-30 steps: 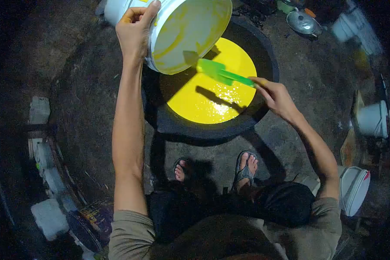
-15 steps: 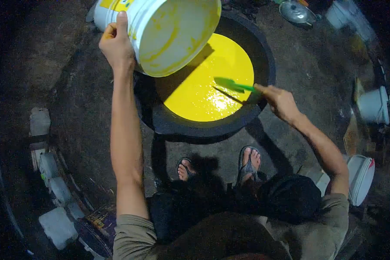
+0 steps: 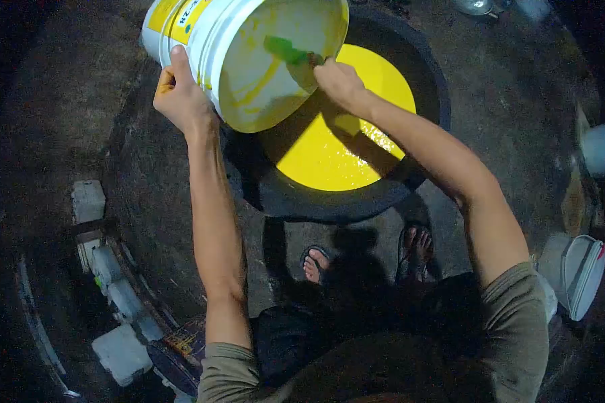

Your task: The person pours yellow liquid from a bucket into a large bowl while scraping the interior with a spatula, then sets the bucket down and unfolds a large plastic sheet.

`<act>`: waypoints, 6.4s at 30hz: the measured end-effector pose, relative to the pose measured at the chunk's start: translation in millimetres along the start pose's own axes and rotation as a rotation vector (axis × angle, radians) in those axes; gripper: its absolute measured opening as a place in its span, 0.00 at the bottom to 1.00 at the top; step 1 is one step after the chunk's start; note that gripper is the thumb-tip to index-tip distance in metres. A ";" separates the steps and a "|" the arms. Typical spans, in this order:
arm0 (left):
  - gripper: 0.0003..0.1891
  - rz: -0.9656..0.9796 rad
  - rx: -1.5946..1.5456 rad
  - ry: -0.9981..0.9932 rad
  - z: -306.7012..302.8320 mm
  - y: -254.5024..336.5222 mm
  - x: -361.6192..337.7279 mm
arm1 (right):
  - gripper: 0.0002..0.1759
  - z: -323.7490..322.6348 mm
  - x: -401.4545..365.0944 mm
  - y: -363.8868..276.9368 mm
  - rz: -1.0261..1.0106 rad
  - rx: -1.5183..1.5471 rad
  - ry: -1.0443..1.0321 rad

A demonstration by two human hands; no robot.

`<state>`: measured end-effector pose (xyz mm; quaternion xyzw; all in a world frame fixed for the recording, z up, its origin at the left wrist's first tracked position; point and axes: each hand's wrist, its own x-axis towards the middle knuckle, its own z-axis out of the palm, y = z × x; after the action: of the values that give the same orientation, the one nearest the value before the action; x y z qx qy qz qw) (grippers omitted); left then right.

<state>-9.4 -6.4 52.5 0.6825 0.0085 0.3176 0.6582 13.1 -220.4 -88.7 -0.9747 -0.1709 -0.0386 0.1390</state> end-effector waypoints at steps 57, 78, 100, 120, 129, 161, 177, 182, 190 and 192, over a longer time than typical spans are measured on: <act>0.27 -0.289 -0.264 0.061 -118.7 -87.2 24.4 | 0.10 -19.3 177.9 -170.5 0.446 1.724 0.179; 0.28 -0.295 -0.446 0.081 -125.6 -104.7 10.9 | 0.16 37.5 62.8 -149.3 0.028 0.792 -0.263; 0.26 -0.354 -0.692 0.042 -147.6 -137.3 22.6 | 0.12 -105.5 71.4 -195.0 0.194 3.152 -0.692; 0.19 -0.236 -0.190 0.145 -110.5 -81.3 14.2 | 0.19 27.7 226.2 -207.9 -0.208 0.603 0.360; 0.21 -0.306 -0.257 0.134 -110.5 -81.8 17.8 | 0.13 6.2 201.3 -192.3 -0.337 0.514 0.627; 0.18 -0.241 -0.278 0.089 -86.1 -57.7 16.5 | 0.15 75.9 208.6 -95.8 -0.027 0.507 0.332; 0.20 -0.258 -0.215 0.123 -71.7 -36.8 9.2 | 0.13 8.7 201.3 -97.0 0.043 0.500 0.130; 0.19 -0.448 -0.288 0.201 -73.3 -38.1 27.1 | 0.16 21.6 213.2 -105.9 -0.095 0.440 0.150; 0.18 -0.304 -0.168 0.133 -87.3 -40.7 25.3 | 0.25 49.2 208.7 -119.8 -0.046 0.287 0.469; 0.19 -0.296 -0.162 0.130 -87.1 -43.5 27.8 | 0.25 65.3 204.2 -119.1 -0.101 0.242 0.380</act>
<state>-8.3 89.1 18.9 0.5966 0.1258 0.2602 0.7487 165.6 -28.4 -95.6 -0.9164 -0.1936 -0.2075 0.2822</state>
